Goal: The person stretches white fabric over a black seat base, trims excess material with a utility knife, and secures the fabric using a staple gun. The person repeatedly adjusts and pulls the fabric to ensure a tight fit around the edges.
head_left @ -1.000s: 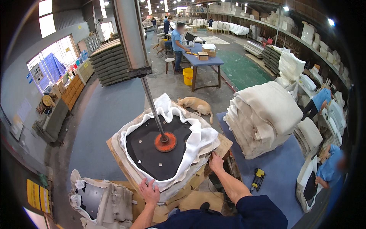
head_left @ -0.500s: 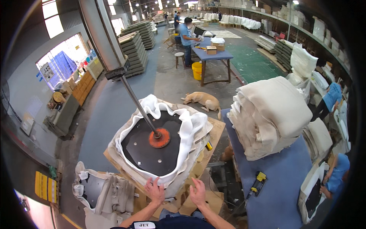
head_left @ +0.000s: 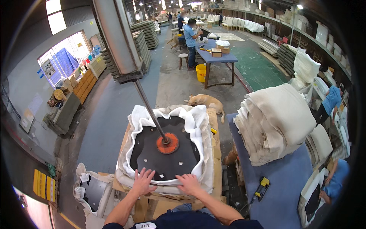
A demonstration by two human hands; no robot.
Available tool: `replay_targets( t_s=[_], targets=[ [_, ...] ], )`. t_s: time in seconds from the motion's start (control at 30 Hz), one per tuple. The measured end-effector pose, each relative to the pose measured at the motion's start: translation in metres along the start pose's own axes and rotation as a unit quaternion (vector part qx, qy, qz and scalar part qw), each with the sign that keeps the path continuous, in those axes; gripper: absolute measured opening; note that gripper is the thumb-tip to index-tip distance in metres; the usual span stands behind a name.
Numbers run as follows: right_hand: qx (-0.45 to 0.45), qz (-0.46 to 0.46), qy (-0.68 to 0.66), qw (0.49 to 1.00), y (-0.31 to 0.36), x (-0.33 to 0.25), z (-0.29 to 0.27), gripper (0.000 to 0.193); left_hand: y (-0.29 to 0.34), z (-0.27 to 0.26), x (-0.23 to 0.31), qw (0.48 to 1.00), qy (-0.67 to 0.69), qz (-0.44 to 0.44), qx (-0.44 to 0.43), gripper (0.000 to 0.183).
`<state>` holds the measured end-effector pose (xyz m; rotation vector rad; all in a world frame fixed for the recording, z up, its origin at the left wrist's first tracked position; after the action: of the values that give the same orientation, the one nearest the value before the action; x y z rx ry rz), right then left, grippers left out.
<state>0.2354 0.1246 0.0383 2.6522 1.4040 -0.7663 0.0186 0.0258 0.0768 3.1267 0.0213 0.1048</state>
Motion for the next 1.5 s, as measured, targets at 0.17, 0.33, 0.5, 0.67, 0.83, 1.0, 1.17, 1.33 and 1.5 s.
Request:
replay_targets(
  t_s=[0.17, 0.33, 0.5, 0.67, 0.83, 1.0, 1.17, 1.33, 1.5],
  targets=[
    [-0.053, 0.006, 0.027, 0.998, -0.003, 0.046, -0.006, 0.029, -0.013, 0.011, -0.012, 0.993, 0.069, 0.09, 0.012, 0.04],
    [-0.115, -0.06, 0.085, 0.988, -0.005, 0.063, -0.018, 0.013, -0.009, 0.04, -0.028, 0.981, 0.158, 0.104, -0.046, 0.029],
    [-0.131, -0.076, 0.108, 0.983, -0.015, 0.073, -0.035, 0.015, -0.013, 0.026, -0.02, 0.977, 0.171, 0.115, -0.046, 0.026],
    [-0.116, -0.056, 0.142, 0.981, -0.027, 0.096, -0.057, 0.018, -0.006, 0.019, -0.03, 0.984, 0.079, 0.125, -0.094, 0.023],
    [-0.283, -0.092, 0.204, 0.933, -0.024, 0.089, -0.052, 0.019, 0.001, 0.028, -0.044, 0.982, 0.102, 0.123, -0.103, 0.023],
    [-0.156, -0.131, 0.159, 0.966, -0.033, 0.07, -0.075, 0.017, -0.002, 0.01, -0.047, 0.987, 0.132, 0.088, -0.035, 0.024],
    [-0.32, -0.064, 0.201, 0.924, -0.029, 0.101, -0.048, 0.018, 0.003, 0.011, -0.053, 0.993, 0.08, 0.073, -0.039, 0.024],
    [-0.313, -0.071, 0.196, 0.927, -0.03, 0.101, -0.047, 0.016, 0.008, 0.019, -0.06, 0.993, 0.074, 0.048, -0.078, 0.025],
    [-0.351, -0.097, 0.215, 0.906, -0.031, 0.098, -0.044, 0.019, 0.003, 0.022, -0.059, 0.989, 0.065, 0.064, -0.113, 0.028]
  ],
)
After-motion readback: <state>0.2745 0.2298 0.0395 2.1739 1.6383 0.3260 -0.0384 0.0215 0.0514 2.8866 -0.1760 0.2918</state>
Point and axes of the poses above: each hand's wrist, its own y-axis away from the middle knuckle, its own z-axis out of the palm, x = y × z, the point moved 8 cm from there along -y, towards the middle knuckle, and after that the axes turned 1 degree about y, right-handed, at the moved point
